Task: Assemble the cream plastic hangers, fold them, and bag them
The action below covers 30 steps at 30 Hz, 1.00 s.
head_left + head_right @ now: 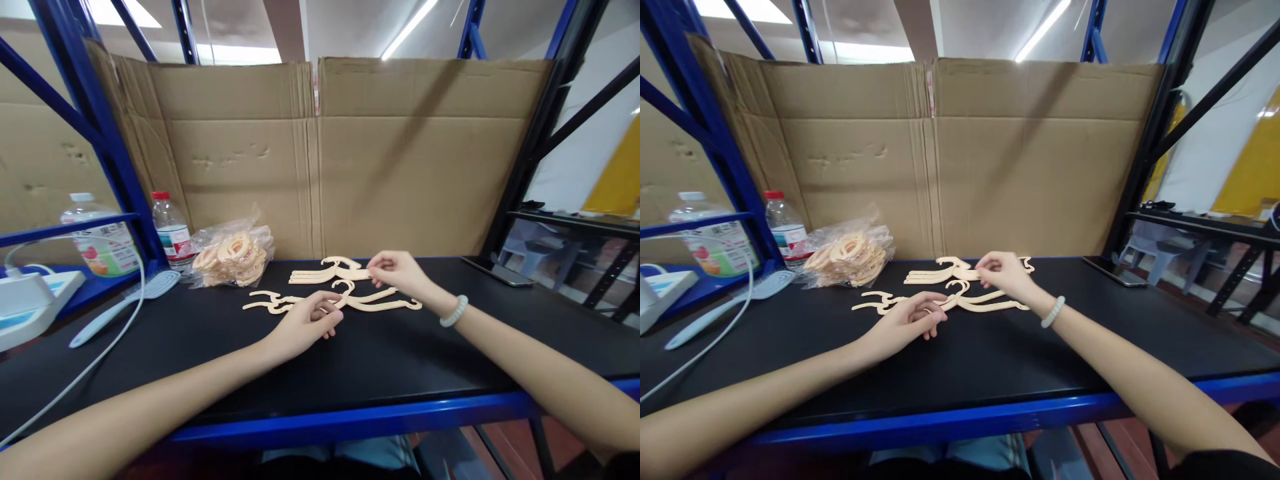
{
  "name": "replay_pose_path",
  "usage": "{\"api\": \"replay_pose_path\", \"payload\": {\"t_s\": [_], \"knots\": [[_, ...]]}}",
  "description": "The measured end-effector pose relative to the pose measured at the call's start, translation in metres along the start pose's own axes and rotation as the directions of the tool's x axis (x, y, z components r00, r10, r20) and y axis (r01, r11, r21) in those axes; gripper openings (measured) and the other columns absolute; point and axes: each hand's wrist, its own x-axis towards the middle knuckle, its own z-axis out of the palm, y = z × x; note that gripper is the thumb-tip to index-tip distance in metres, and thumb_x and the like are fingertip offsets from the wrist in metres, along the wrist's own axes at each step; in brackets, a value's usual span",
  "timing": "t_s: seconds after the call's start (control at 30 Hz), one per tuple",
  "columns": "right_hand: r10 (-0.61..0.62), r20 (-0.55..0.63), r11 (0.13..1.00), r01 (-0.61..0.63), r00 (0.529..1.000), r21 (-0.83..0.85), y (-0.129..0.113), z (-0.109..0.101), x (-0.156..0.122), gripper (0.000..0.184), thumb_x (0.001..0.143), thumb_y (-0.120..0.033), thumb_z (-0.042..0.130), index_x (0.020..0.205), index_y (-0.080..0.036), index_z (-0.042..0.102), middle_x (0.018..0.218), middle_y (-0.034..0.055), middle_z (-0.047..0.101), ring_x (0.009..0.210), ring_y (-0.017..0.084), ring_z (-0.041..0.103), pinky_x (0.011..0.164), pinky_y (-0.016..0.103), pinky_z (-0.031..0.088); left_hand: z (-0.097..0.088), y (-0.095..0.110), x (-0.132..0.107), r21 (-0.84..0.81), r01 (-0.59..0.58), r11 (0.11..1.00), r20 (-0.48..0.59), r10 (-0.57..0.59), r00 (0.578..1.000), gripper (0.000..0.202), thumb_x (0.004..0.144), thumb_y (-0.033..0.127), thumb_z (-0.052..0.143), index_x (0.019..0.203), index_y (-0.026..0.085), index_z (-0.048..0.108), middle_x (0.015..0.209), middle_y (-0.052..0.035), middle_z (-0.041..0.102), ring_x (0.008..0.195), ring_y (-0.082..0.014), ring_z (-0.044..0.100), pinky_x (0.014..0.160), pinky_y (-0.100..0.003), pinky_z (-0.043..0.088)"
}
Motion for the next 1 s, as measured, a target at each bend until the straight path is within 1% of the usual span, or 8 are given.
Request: {"api": "replay_pose_path", "payload": {"t_s": [0.1, 0.2, 0.33, 0.43, 0.5, 0.73, 0.87, 1.0], "knots": [[-0.094, 0.197, 0.994, 0.081, 0.976, 0.073, -0.024, 0.041, -0.020, 0.018, 0.075, -0.033, 0.066, 0.079, -0.016, 0.061, 0.069, 0.0023, 0.065, 0.058, 0.012, 0.062, 0.059, 0.027, 0.054, 0.003, 0.000, 0.000, -0.186, 0.105, 0.977, -0.040, -0.114, 0.993, 0.036, 0.079, 0.044, 0.061, 0.100, 0.015, 0.054, 0.082, -0.0033, 0.062, 0.059, -0.0106, 0.059, 0.058, -0.026, 0.049], [-0.129, 0.343, 0.991, 0.106, 0.931, 0.085, -0.030, 0.052, -0.028, 0.019, 0.080, -0.035, 0.062, 0.082, -0.016, 0.063, 0.074, 0.0023, 0.066, 0.063, 0.013, 0.064, 0.061, 0.027, 0.054, 0.003, -0.003, 0.002, -0.258, 0.113, 0.960, -0.069, -0.135, 0.988, 0.034, 0.075, 0.045, 0.066, 0.081, 0.015, 0.054, 0.072, -0.0005, 0.060, 0.057, -0.0102, 0.059, 0.056, -0.024, 0.048], [-0.181, 0.277, 0.947, 0.243, 0.944, -0.209, -0.005, 0.025, -0.007, 0.014, 0.085, -0.028, 0.057, 0.087, -0.016, 0.066, 0.085, 0.0047, 0.069, 0.077, 0.016, 0.064, 0.073, 0.031, 0.052, -0.001, -0.004, 0.005, -0.317, 0.102, 0.943, -0.119, -0.146, 0.982, 0.029, 0.077, 0.041, 0.065, 0.079, 0.015, 0.051, 0.068, 0.0009, 0.060, 0.057, -0.0098, 0.058, 0.054, -0.022, 0.046], [-0.178, 0.200, 0.747, 0.265, 0.964, -0.610, 0.028, -0.005, 0.015, 0.014, 0.084, -0.018, 0.055, 0.091, -0.016, 0.068, 0.092, 0.0072, 0.069, 0.086, 0.021, 0.062, 0.080, 0.037, 0.048, -0.006, -0.002, 0.006, -0.362, 0.077, 0.929, -0.183, -0.152, 0.971, 0.026, 0.077, 0.036, 0.065, 0.076, 0.016, 0.049, 0.065, 0.0017, 0.058, 0.056, -0.0087, 0.055, 0.053, -0.020, 0.044], [-0.141, 0.200, 0.654, 0.243, 0.970, -0.716, 0.048, -0.019, 0.025, 0.016, 0.084, -0.016, 0.055, 0.094, -0.016, 0.068, 0.096, 0.0087, 0.069, 0.089, 0.023, 0.062, 0.082, 0.037, 0.047, -0.011, 0.001, 0.007, -0.399, 0.055, 0.915, -0.227, -0.157, 0.961, 0.025, 0.076, 0.034, 0.066, 0.073, 0.016, 0.048, 0.063, 0.0023, 0.057, 0.056, -0.0079, 0.053, 0.053, -0.019, 0.043], [-0.168, 0.268, 0.533, 0.315, 0.949, -0.785, 0.071, -0.021, 0.035, 0.004, 0.081, -0.018, 0.063, 0.081, -0.017, 0.067, 0.084, 0.0071, 0.066, 0.086, 0.023, 0.055, 0.078, 0.034, 0.045, -0.031, 0.002, 0.017, -0.535, 0.006, 0.845, -0.336, -0.219, 0.916, 0.024, 0.072, 0.029, 0.069, 0.071, 0.016, 0.049, 0.058, 0.0031, 0.053, 0.053, -0.0066, 0.047, 0.050, -0.017, 0.039], [-0.191, 0.249, 0.550, 0.313, 0.950, -0.774, 0.068, -0.016, 0.035, 0.006, 0.080, -0.017, 0.063, 0.075, -0.017, 0.062, 0.082, 0.0063, 0.063, 0.084, 0.021, 0.053, 0.076, 0.032, 0.043, -0.040, 0.002, 0.021, -0.549, -0.007, 0.836, -0.354, -0.225, 0.908, 0.023, 0.069, 0.024, 0.072, 0.075, 0.016, 0.052, 0.058, 0.0039, 0.052, 0.053, -0.0059, 0.047, 0.051, -0.016, 0.039], [-0.216, 0.201, 0.641, 0.294, 0.955, -0.709, 0.061, -0.017, 0.033, 0.003, 0.083, -0.019, 0.058, 0.081, -0.017, 0.057, 0.080, 0.0042, 0.062, 0.077, 0.017, 0.055, 0.070, 0.028, 0.042, -0.050, -0.002, 0.024, -0.548, -0.010, 0.837, -0.352, -0.220, 0.910, 0.027, 0.065, 0.024, 0.076, 0.076, 0.017, 0.053, 0.059, 0.0046, 0.051, 0.054, -0.0057, 0.048, 0.052, -0.016, 0.040]]}}
